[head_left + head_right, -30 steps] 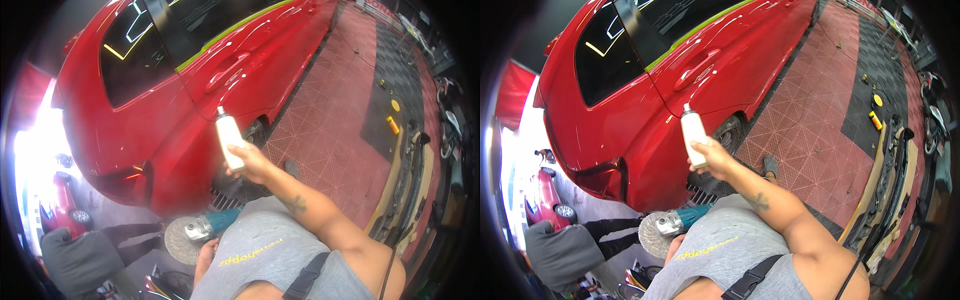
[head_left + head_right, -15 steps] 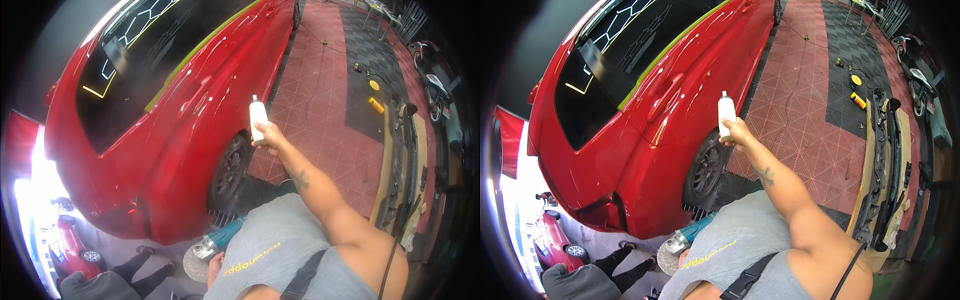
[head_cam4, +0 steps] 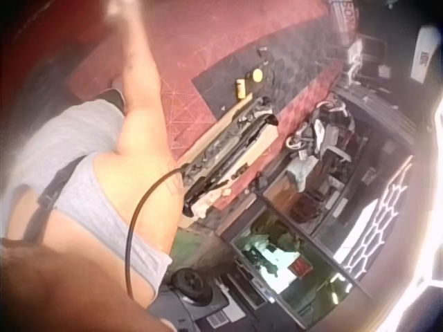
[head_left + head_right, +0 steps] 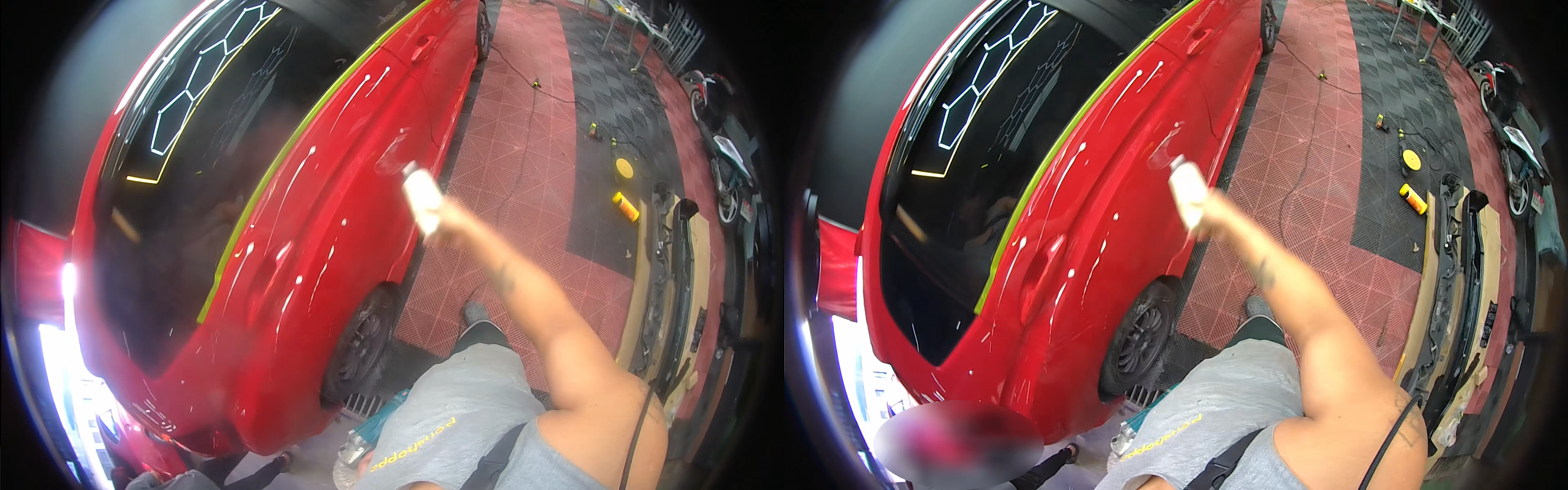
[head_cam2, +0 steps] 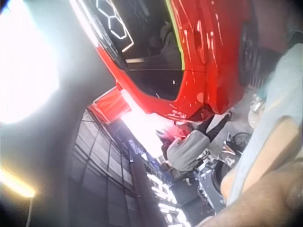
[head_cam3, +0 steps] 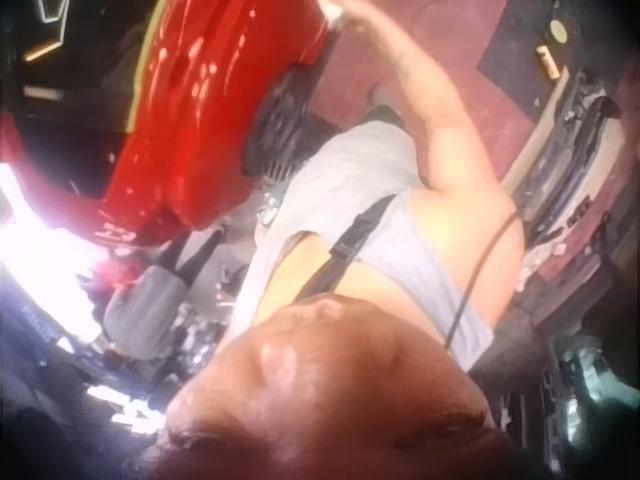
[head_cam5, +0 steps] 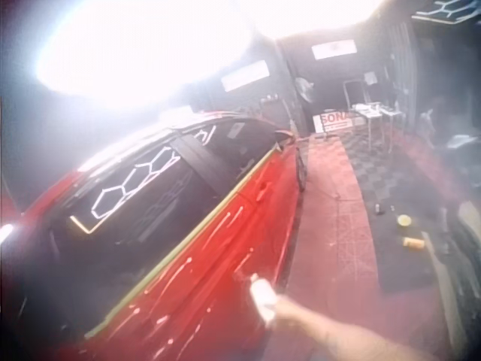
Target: The person sits on the floor and prepares a polishing machine. They then apply a liquid product to the rear side panel of a red car using a cloth. Finally, they use the polishing machine to buff the treated area of the car's bodywork.
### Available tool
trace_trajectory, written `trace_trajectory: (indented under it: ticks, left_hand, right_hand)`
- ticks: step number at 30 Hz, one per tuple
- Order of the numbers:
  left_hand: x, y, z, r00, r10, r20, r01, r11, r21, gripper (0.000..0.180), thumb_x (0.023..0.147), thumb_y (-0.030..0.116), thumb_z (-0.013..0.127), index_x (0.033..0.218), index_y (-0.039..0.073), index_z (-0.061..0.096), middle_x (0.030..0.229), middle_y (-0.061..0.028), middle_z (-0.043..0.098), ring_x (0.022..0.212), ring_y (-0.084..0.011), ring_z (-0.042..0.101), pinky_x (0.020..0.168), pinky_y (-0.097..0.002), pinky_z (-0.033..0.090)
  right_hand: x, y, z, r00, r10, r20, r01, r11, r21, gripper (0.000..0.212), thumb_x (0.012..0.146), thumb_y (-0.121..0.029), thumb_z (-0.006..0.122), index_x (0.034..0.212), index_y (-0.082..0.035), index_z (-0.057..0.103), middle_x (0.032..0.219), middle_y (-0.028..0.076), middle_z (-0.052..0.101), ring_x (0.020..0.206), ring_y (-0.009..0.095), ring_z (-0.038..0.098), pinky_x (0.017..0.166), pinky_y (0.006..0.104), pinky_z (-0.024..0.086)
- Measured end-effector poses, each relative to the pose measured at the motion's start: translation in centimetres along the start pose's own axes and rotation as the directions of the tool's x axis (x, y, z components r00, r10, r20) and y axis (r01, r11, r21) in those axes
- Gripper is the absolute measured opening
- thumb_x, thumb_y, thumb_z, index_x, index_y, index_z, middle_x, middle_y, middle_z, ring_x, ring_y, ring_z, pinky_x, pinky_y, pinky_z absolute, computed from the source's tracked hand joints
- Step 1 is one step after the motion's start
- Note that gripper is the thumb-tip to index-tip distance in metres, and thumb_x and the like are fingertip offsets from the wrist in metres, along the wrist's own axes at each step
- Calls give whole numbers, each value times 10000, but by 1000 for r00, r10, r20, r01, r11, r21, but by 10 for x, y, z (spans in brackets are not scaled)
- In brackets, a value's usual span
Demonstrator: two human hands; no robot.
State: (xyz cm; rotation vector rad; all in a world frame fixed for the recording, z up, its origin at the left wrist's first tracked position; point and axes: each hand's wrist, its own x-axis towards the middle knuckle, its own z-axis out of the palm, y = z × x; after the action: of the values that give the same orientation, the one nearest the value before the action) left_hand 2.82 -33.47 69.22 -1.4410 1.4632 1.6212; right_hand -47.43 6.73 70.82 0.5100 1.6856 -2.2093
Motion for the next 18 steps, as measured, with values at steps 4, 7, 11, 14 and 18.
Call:
trace_trajectory:
  ticks: [4,7,11,14,18]
  left_hand:
    - [-15,23,59,1000,-21,-7,21,999,-43,294,1027,287,642,771,148,601,642,38,550,573,-153,523,595,-314,445]
    - [-24,34,86,999,-38,-26,37,997,-64,289,1026,285,643,776,147,604,646,37,553,577,-152,526,599,-314,448]
    - [-19,67,111,1000,-21,-22,20,998,-53,281,1026,281,645,782,146,607,652,36,557,581,-152,530,603,-314,452]
    - [-23,71,122,999,-19,-40,16,998,-67,276,1026,279,646,787,145,610,657,35,559,584,-151,533,606,-314,455]
    - [-23,77,130,999,-26,-46,22,995,-95,268,1025,275,647,794,143,614,662,34,563,589,-151,537,610,-314,458]
  right_hand:
    - [-17,-42,-5,998,-36,51,29,991,131,241,1111,-236,558,1202,-14,548,850,162,717,609,274,735,448,371,587]
    - [44,-130,-49,808,-493,-323,589,691,419,247,1126,-216,527,1237,-2,473,813,150,698,588,263,712,457,345,577]
    - [153,-171,-73,469,-313,-826,780,586,220,278,1105,-215,581,1208,22,480,999,215,706,670,266,736,479,332,579]
    - [131,-132,-30,960,137,243,-181,970,165,297,1050,-171,652,1240,43,575,946,211,713,698,375,756,535,509,619]
    - [36,-62,-14,819,247,518,-279,960,-17,368,1086,-258,607,1371,-38,528,883,194,712,614,326,736,486,438,610]
